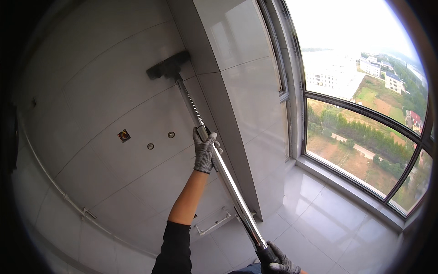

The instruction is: The person vacuums a tiled floor using a canister vacuum with a long wand and floor nozzle. They move systematically across the room, cleaning around a wooden plank and along walls and pipes, then reposition the vacuum unit to continue.

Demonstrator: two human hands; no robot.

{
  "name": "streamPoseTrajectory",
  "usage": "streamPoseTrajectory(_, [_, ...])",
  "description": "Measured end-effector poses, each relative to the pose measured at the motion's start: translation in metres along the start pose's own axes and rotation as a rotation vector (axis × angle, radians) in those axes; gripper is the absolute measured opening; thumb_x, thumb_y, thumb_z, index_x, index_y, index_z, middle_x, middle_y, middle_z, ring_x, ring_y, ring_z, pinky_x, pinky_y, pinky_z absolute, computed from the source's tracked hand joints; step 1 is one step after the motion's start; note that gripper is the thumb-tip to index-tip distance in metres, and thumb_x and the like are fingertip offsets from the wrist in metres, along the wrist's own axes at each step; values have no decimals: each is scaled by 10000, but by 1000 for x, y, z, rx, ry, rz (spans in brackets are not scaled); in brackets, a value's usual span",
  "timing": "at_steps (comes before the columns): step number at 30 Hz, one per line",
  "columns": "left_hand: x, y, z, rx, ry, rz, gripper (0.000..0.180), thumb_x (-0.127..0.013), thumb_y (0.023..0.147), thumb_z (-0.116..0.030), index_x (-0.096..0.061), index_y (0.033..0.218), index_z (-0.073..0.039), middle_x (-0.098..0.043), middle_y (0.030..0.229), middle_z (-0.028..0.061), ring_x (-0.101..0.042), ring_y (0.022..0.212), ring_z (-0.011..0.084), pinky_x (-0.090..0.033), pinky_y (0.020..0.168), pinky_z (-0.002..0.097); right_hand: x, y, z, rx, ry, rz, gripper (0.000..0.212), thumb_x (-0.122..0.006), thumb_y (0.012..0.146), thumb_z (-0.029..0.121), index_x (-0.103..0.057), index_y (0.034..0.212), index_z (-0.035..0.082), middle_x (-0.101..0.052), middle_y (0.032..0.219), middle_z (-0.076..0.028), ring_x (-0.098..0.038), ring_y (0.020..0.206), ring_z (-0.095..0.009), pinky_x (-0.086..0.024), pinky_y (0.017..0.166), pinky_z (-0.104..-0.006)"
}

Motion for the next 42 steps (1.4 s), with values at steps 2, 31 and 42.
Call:
streamPoseTrajectory(2, [-7,13,-30,-200,-45,39,781,-640,854,-72,-142,1436,-228,-517,874,71,-538,557,120,-508,420,298,-15,15,20,39,-17,32,1000,-736,760,316,-79,1511,254,-534,1069,-215,-613,690,-322,-538,513,-434])
streamPoseTrajectory(31, [14,89,59,-389,-103,209,671,-763,762,-68,-283,1230,-103,-529,725,50,-565,511,154,-506,416,294,56,51,-8,-41,-265,5,861,-776,681,468,-380,1320,46,-545,767,-83,-612,611,-223,-548,512,-369])
streamPoseTrajectory(42, [107,-34,284,41,361,-101,879,-805,710,-267,-244,1353,-57,-580,994,120,-607,883,282,-519,770,403,162,-28,-178,-154,-459,-487,548,-779,732,444,-629,1033,11,-630,808,-34,-595,710,-138,-497,649,-307])
Point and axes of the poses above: each hand's wrist, its own y-axis towards the middle knuckle, its own x-axis out of the back of the hand, z = x × y, the point moved 2 cm from there along y, towards the middle knuckle
